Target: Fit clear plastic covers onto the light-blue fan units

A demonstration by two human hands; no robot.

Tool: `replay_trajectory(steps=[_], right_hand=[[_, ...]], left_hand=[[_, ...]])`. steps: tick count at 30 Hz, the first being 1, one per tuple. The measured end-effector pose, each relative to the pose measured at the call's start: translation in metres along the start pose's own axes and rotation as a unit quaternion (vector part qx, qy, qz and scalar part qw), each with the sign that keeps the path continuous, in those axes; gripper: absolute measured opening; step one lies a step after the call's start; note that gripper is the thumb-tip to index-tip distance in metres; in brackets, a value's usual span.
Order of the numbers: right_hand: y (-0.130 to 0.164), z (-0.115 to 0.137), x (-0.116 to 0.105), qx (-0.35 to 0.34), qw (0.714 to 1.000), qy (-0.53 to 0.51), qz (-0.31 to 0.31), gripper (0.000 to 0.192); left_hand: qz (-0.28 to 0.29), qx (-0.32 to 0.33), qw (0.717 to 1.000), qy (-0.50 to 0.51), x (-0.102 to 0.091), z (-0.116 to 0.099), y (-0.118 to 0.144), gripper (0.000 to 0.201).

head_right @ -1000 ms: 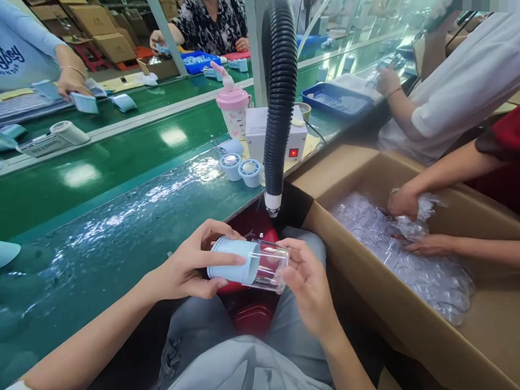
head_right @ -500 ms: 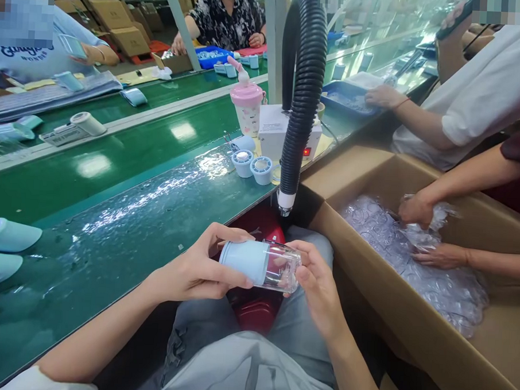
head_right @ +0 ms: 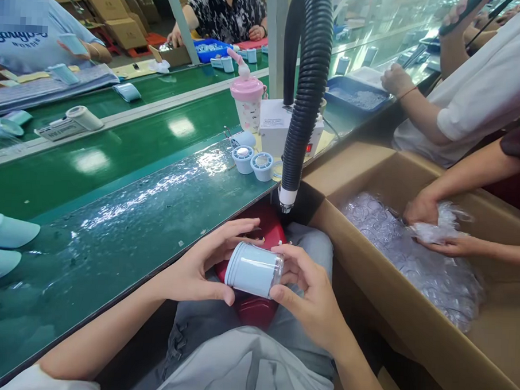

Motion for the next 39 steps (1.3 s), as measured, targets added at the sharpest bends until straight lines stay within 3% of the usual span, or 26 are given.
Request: replay_trajectory(steps=[3, 6, 10, 14, 22, 31, 39], right_hand=[[0.001, 0.002, -0.001, -0.043, 0.998, 0.043, 0.014, 0.042], [0.005, 0.009, -0.002, -0.1, 0.991, 0.084, 0.03, 0.044], [0.012, 0.022, -0.002, -0.179, 0.971, 0.154, 0.044, 0.049], [0.012, 0.029, -0.002, -0.193, 0.962, 0.186, 0.051, 0.047], [0.006, 0.015, -0.005, -0.037, 0.992, 0.107, 0.053, 0.043], [0.005, -0.004, 0.001, 0.112, 0.993, -0.004, 0.044, 0.039], [0.008, -0.018, 0.013, 0.25, 0.965, -0.069, 0.022, 0.045]], left_hand=[[0.028, -0.104, 0.994, 0.014, 0.005, 0.012, 0.005, 0.073], [0.028, -0.142, 0.989, 0.038, 0.007, 0.015, 0.009, 0.073], [0.021, -0.113, 0.993, 0.035, 0.007, 0.01, 0.01, 0.077], [0.021, -0.055, 0.998, -0.01, 0.006, 0.002, 0.01, 0.075], [0.032, 0.058, 0.992, -0.108, 0.004, -0.012, 0.01, 0.071], [0.038, 0.066, 0.99, -0.119, 0.006, -0.014, 0.013, 0.073], [0.036, 0.057, 0.991, -0.114, 0.007, -0.012, 0.014, 0.073]])
Point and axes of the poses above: each hand's wrist, its own y-axis away from the middle knuckle, its own x-axis out of the palm, z = x × y, the point moved 8 cm from there along -y, towards the middle knuckle, and after that the axes turned 13 degrees about -z, right-handed, at the moved point
